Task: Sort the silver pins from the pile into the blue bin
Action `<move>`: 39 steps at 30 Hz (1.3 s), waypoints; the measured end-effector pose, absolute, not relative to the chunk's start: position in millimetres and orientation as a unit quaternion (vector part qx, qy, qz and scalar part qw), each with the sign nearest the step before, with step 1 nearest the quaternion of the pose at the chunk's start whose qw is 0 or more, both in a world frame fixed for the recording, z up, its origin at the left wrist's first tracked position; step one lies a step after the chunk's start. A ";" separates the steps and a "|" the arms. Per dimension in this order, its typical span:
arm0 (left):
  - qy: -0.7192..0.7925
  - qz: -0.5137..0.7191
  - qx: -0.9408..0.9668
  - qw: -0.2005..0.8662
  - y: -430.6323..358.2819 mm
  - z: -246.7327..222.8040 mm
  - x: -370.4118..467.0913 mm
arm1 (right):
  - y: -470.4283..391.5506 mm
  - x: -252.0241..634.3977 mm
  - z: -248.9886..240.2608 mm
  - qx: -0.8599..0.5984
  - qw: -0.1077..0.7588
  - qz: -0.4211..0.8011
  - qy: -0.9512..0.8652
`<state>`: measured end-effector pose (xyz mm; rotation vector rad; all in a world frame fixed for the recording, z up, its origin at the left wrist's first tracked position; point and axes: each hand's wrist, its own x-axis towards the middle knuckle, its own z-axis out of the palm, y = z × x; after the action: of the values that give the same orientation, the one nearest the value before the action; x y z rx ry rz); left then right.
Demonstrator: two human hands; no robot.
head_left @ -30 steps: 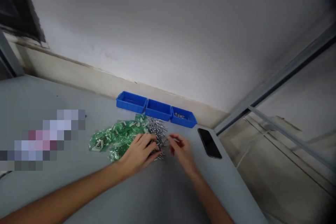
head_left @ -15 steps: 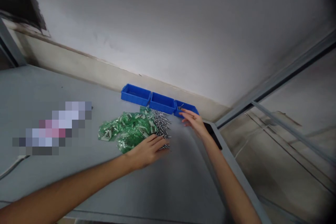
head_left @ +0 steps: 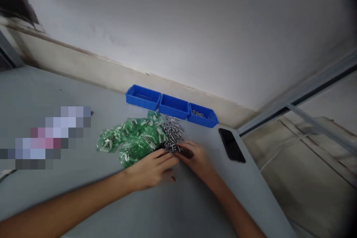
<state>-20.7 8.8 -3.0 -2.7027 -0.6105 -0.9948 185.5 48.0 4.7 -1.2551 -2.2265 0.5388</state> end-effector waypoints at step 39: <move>-0.364 -0.382 -0.831 -0.179 16.1 9.5 -25.0 | 1.9 149.1 13.7 -0.473 0.420 0.355 -0.689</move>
<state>-25.0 16.1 9.5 -2.9557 -1.2934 -1.3583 149.1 1.9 13.7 -1.1843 -1.7262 0.8887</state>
